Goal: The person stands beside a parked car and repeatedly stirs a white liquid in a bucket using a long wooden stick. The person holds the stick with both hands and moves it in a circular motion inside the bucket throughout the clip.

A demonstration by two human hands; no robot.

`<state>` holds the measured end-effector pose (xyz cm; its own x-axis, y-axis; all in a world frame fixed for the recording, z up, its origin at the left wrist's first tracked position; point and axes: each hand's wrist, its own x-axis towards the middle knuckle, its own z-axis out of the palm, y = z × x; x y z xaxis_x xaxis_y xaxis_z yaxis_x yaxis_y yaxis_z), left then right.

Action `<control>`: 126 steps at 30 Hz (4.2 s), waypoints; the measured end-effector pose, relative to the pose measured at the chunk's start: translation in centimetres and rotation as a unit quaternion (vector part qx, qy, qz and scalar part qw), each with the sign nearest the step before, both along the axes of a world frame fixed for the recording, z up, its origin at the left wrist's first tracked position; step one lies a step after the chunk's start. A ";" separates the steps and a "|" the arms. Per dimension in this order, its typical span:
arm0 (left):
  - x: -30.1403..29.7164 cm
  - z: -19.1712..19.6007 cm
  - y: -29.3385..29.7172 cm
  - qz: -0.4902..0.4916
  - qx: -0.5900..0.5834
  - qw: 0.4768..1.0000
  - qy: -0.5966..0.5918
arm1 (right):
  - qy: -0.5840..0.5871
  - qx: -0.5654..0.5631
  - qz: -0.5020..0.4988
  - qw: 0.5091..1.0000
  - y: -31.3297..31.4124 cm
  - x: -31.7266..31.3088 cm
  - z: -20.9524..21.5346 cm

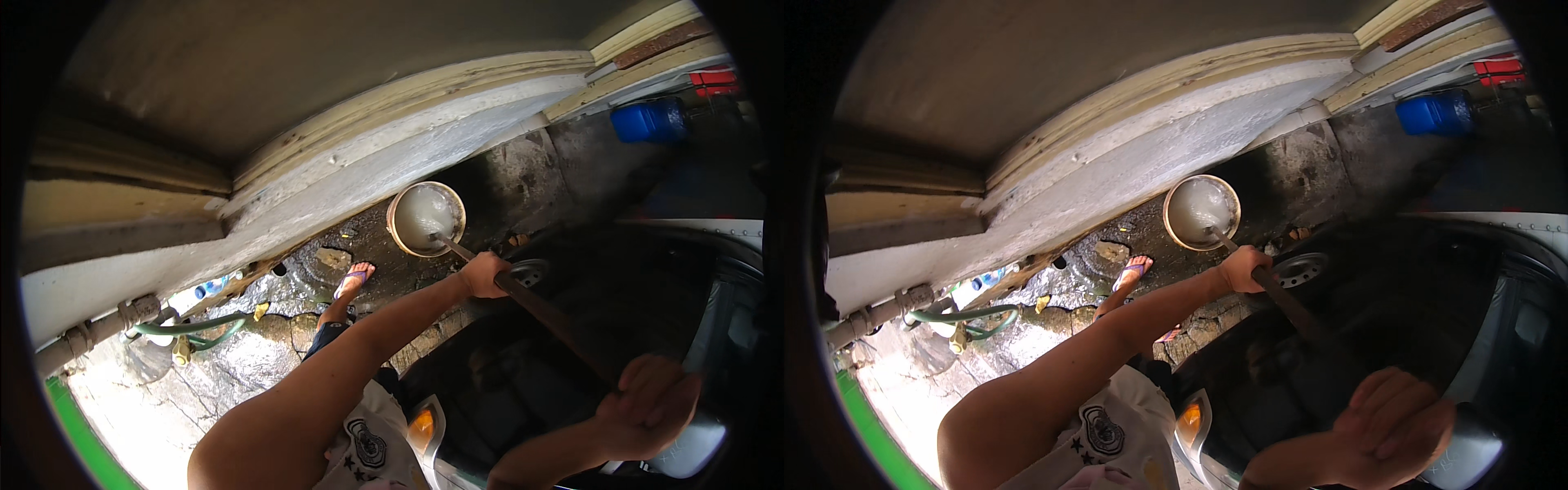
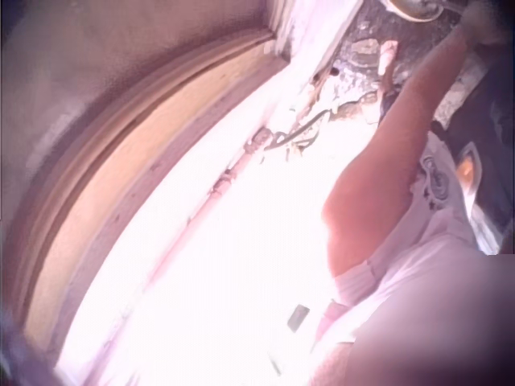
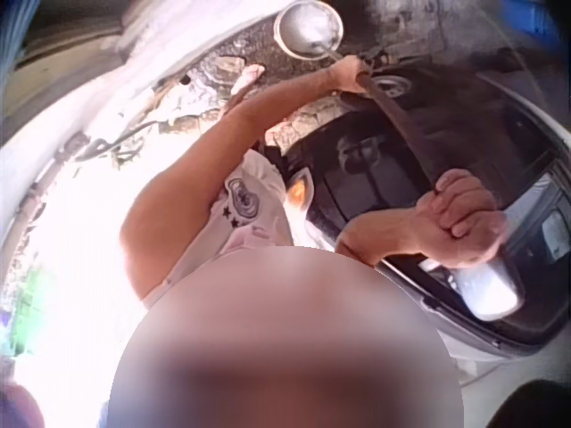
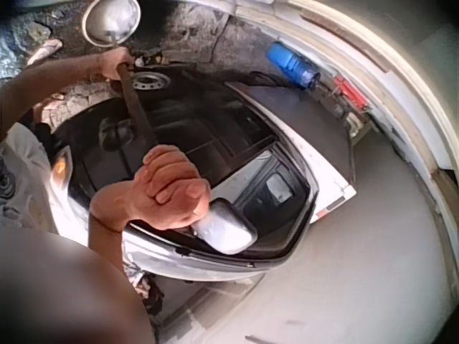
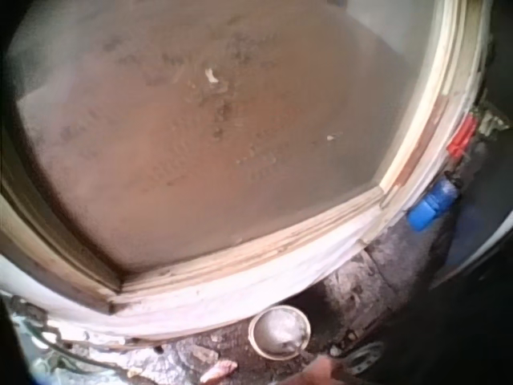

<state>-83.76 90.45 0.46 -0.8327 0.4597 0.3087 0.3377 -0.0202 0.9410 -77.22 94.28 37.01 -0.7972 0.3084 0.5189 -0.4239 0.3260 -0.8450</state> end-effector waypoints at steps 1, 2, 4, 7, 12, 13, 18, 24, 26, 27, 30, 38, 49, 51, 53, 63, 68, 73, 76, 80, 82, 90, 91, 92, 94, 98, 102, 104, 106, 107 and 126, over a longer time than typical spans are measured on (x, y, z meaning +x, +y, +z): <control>-1.1 -0.3 0.2 -0.008 -0.016 1.000 0.014 | 0.021 0.017 -0.012 1.000 -0.3 0.1 -0.5; -2.2 -0.7 0.3 -0.017 -0.031 0.999 0.027 | 0.038 0.003 -0.025 0.999 -0.4 0.2 -1.1; -3.9 -1.6 -0.2 -0.040 -0.071 0.995 0.055 | 0.066 -0.034 -0.004 0.997 -0.2 0.4 -2.5; -4.8 -2.8 -2.5 -0.083 -0.142 0.984 0.066 | 0.086 -0.108 0.057 0.989 1.0 0.7 -4.6; -1.1 -2.7 -5.3 -0.017 -0.145 0.989 0.003 | 0.046 -0.167 0.097 0.980 3.2 1.1 -5.0; 0.0 -2.4 -5.1 0.002 -0.155 0.988 -0.012 | 0.030 -0.159 0.108 0.981 3.5 1.2 -4.4; 3.8 -0.1 -1.3 0.012 -0.071 0.995 -0.066 | 0.015 -0.170 0.051 0.984 4.6 1.2 -0.1; -0.2 -1.1 2.5 -0.078 -0.049 0.995 -0.021 | 0.058 -0.092 -0.029 0.994 3.0 0.1 -0.8; -2.4 -1.7 2.6 -0.122 -0.068 0.990 0.002 | 0.071 -0.066 -0.053 0.994 2.6 0.0 -1.9; -3.2 -1.9 2.5 -0.144 -0.084 0.986 0.011 | 0.096 -0.080 -0.045 0.991 2.4 -0.1 -2.4; -4.4 -2.4 1.3 -0.154 -0.100 0.983 0.013 | 0.122 -0.097 -0.022 0.988 2.5 0.0 -4.0; -0.8 -3.2 -3.4 -0.005 -0.158 0.987 -0.013 | 0.097 -0.186 0.003 0.978 4.7 -0.3 -5.8; 0.1 -2.4 4.5 -0.095 -0.072 0.992 -0.031 | 0.080 -0.088 -0.122 0.985 5.8 0.0 -2.2; -2.0 -3.3 4.9 -0.142 -0.059 0.988 -0.006 | 0.101 -0.095 -0.141 0.980 5.4 -0.1 -3.2; -3.3 -3.7 4.8 -0.159 -0.080 0.984 0.027 | 0.126 -0.099 -0.136 0.978 4.9 -0.2 -3.9; -2.6 -3.0 0.9 -0.128 -0.156 0.979 -0.044 | 0.179 -0.140 -0.055 0.972 4.7 -0.2 -5.7; 0.5 -3.0 -2.1 -0.065 -0.141 0.987 -0.043 | 0.105 -0.210 0.000 0.972 5.1 1.0 -5.4; 3.7 -1.9 -1.1 0.014 -0.078 0.993 -0.087 | 0.043 -0.175 -0.025 0.983 5.1 1.7 -2.4; 4.1 -1.3 1.0 -0.008 -0.073 0.995 -0.072 | 0.013 -0.176 -0.101 0.979 5.1 1.5 -0.6; 2.4 -1.8 2.5 -0.068 -0.057 0.994 -0.059 | 0.028 -0.123 -0.131 0.983 4.1 0.8 -0.9; 0.4 -2.4 2.9 -0.110 -0.042 0.993 -0.029 | 0.057 -0.097 -0.132 0.985 3.4 0.6 -1.9; -5.9 -4.3 -0.5 -0.179 -0.118 0.975 0.064 | 0.128 -0.138 -0.056 0.981 2.5 1.0 -5.6; -5.7 -4.2 -1.4 -0.173 -0.144 0.973 0.051 | 0.112 -0.150 -0.046 0.981 2.7 0.9 -5.9; -5.2 -4.1 -2.4 -0.147 -0.150 0.977 0.030 | 0.096 -0.167 -0.038 0.980 3.0 0.8 -6.1; -3.5 -3.4 -3.6 -0.094 -0.154 0.983 -0.007 | 0.072 -0.210 -0.019 0.975 3.6 0.6 -6.2; 0.2 -1.9 -3.1 -0.014 -0.125 0.991 -0.054 | 0.042 -0.179 0.021 0.983 4.9 0.2 -4.3; 2.4 -1.4 0.4 0.001 -0.086 0.994 -0.060 | 0.028 -0.163 -0.043 0.985 5.2 -0.1 -1.6; 2.5 -1.8 1.8 -0.025 -0.076 0.994 -0.071 | 0.027 -0.128 -0.068 0.989 4.6 -0.3 -1.3; 0.8 -2.6 2.6 -0.068 -0.036 0.996 -0.049 | 0.042 -0.109 -0.070 0.991 3.6 -0.3 -1.8; -0.4 -3.0 3.0 -0.097 -0.029 0.994 -0.050 | 0.043 -0.087 -0.087 0.991 3.0 -0.2 -2.2; 3.8 -2.6 -1.2 0.008 -0.068 0.997 -0.038 | 0.038 -0.203 -0.018 0.978 4.2 1.4 -2.1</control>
